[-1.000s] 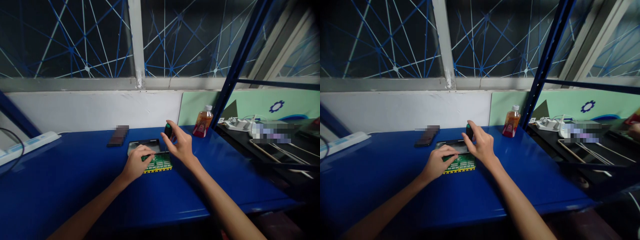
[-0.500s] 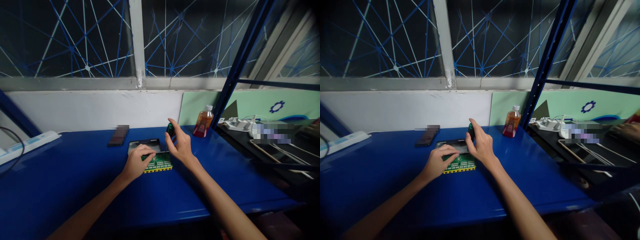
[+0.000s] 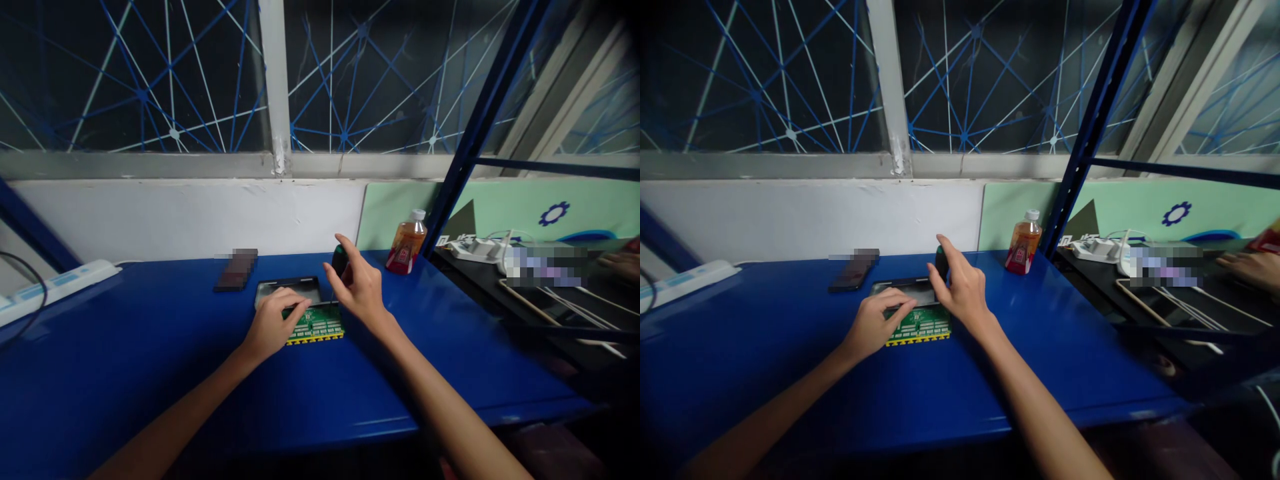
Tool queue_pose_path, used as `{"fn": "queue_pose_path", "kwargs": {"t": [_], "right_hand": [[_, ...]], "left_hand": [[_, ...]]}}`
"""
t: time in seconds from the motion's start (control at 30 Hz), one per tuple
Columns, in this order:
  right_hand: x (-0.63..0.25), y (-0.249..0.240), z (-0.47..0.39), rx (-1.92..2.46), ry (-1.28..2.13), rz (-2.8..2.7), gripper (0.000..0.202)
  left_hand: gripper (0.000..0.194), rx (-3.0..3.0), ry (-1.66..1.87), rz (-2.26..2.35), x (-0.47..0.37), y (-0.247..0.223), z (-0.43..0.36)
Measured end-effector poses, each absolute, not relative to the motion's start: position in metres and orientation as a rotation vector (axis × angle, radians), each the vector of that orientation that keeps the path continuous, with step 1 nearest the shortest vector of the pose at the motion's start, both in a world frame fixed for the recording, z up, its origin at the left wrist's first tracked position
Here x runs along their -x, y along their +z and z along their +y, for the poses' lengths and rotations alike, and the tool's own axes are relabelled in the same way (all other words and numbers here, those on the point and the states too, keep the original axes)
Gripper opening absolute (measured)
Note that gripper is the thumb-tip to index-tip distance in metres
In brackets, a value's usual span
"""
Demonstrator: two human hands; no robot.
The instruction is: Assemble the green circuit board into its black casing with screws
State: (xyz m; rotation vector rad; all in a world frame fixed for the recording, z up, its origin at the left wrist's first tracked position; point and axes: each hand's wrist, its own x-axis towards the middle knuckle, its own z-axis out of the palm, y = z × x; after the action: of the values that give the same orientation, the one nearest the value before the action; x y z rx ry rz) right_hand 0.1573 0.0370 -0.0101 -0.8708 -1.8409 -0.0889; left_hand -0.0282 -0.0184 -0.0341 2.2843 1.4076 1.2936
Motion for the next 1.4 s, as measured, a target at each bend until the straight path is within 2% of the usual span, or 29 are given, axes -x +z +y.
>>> {"fn": "queue_pose_path", "kwargs": {"t": [0.4, 0.73, 0.87, 1.4], "right_hand": [[-0.1586, -0.008, 0.0362, 0.9, -0.034, -1.855, 0.052], [-0.1595, -0.0068, 0.0363, 0.88, -0.024, -1.853, 0.048], [-0.1603, -0.0048, 0.0355, 0.892, -0.035, -1.849, 0.045], [-0.1583, -0.0042, 0.0359, 0.88, -0.028, -1.854, 0.05]], "left_hand": [[0.031, -2.302, 1.247, 1.507, 0.0273, -0.028, -0.0213], [0.015, -2.3, 1.267, 1.411, 0.0292, -0.035, -0.0186], [0.014, -2.303, 1.257, 1.395, 0.0299, -0.0346, -0.0179], [0.015, -2.368, 1.237, 1.396, 0.0317, -0.0361, -0.0153]]}}
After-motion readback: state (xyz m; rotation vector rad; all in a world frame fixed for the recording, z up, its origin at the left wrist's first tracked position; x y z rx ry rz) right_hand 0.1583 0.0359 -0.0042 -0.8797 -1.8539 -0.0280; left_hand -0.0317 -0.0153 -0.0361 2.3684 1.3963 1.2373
